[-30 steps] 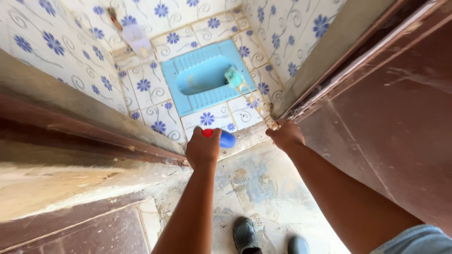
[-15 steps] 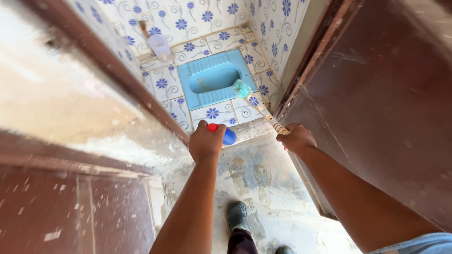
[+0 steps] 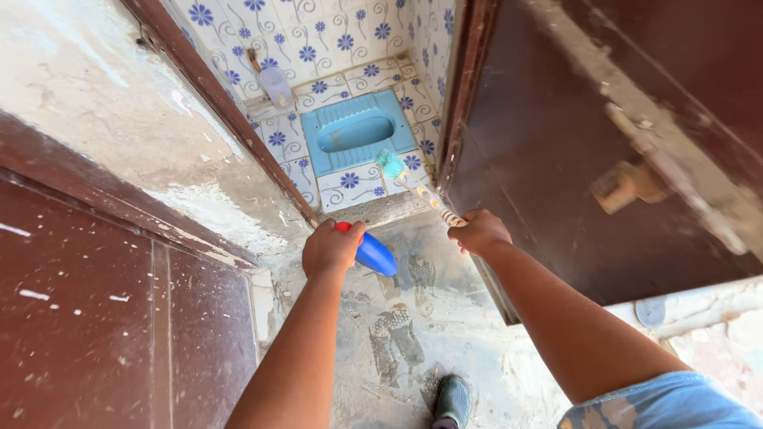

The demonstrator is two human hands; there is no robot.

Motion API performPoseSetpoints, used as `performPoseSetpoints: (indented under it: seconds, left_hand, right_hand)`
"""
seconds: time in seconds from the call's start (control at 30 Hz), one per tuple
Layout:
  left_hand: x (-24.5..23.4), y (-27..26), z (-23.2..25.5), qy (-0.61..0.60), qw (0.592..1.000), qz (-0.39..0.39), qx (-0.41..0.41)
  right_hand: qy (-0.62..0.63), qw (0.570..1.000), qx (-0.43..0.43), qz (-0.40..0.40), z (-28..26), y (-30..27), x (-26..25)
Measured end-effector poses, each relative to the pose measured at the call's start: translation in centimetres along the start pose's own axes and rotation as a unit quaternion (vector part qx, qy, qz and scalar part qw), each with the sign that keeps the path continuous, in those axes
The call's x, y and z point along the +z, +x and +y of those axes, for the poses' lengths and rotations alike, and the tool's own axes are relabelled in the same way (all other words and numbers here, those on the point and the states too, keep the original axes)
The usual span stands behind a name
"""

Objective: The person cleans a squat toilet by first pouring water from a plastic bottle into the bowl, then scrubbing the bowl and surrounding tiles with a long-handled brush. They apply a blue liquid cleaning agent from a bottle into the toilet and continue scrubbing the area.

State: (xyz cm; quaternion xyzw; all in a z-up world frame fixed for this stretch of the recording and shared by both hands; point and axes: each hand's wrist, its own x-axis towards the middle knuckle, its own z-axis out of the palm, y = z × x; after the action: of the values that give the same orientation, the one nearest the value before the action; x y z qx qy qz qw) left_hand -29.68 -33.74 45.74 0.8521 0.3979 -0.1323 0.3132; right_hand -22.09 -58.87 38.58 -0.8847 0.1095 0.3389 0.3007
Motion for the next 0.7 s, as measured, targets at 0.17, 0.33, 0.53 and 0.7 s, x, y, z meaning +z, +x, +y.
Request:
performPoseSetpoints:
  seconds: [0.17,0.33,0.53,0.7]
  left_hand:
    - [-1.4,-3.5,0.2,0.040,0.999,0.001,0.030]
    - [-2.5,-7.0,-0.1,0.030,0.991,0.061,0.114]
    - [-5.0,-10.5,0.1,0.014,0.991,0.039,0.124]
    - [-6.3,-14.2,0.6,0.052,0.989,0.025,0.136]
  right_hand:
    - [0.009,1.000,-0.021,0.002,1.7,-4.3,-1.2]
    - [0.053,0.998,-0.034,0.029,4.0,-9.2,-1.9]
    - [0.069,0.997,-0.018,0.033,6.4,-13.3,-1.7]
    - [0.037,0.998,-0.040,0.043,8.6,-15.6,-2.5]
